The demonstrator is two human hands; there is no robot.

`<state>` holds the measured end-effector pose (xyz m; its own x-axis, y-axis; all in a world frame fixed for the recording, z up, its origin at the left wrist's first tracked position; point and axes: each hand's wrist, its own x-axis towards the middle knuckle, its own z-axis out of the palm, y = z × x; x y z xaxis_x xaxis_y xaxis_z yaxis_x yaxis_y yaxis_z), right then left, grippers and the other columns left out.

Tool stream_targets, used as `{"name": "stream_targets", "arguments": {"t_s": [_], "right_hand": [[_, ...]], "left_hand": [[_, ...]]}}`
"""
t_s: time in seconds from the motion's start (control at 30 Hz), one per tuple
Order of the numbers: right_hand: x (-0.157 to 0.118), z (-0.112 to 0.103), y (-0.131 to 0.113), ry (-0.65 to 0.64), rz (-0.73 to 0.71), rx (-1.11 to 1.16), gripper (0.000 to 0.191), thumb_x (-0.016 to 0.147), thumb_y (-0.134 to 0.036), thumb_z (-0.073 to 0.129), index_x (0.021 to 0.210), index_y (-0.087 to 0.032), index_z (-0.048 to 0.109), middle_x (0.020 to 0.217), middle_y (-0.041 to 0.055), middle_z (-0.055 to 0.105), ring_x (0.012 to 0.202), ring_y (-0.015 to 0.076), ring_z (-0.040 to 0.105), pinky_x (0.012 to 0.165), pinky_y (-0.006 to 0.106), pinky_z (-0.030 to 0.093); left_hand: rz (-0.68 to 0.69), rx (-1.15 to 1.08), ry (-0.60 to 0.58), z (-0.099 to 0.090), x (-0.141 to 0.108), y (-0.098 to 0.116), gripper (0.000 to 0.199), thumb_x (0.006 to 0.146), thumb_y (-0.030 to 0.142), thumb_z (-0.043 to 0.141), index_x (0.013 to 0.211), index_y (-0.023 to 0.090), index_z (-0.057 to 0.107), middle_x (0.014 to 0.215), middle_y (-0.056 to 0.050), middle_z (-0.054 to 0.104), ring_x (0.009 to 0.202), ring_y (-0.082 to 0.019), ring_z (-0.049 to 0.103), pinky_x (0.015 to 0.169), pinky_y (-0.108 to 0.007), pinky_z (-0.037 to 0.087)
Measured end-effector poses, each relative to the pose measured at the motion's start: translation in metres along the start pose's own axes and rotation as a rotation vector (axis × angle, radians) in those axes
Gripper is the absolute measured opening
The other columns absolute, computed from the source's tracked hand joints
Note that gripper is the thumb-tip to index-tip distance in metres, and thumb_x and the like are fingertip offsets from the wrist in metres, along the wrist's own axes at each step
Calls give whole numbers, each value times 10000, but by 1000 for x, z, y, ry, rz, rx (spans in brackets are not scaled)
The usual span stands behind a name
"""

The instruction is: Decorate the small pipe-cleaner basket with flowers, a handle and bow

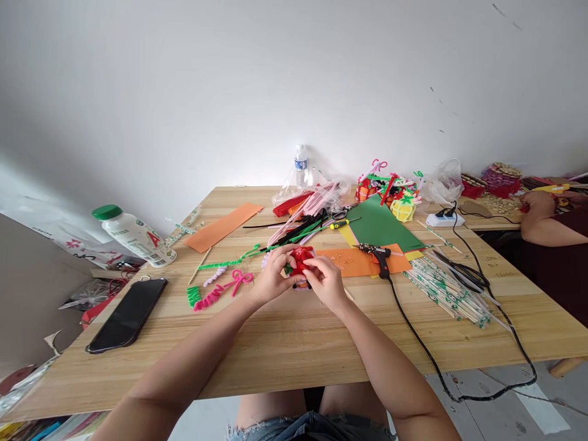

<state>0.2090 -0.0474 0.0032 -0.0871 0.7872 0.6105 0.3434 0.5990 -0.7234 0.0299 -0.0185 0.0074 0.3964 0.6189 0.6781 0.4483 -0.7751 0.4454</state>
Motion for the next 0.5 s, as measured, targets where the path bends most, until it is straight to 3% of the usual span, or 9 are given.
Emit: {"name": "stream_targets", "arguments": {"t_s": [0.5], "right_hand": [[0, 1, 1, 7, 11, 16, 117, 863, -233, 608, 956, -210, 675, 875, 55, 632, 572, 104, 555, 460, 218, 481]], "left_hand": [[-21, 8, -30, -4, 2, 3, 262, 813, 398, 699, 848, 205, 526, 1270, -150, 585, 1216, -270, 540, 1004, -464, 419]]}}
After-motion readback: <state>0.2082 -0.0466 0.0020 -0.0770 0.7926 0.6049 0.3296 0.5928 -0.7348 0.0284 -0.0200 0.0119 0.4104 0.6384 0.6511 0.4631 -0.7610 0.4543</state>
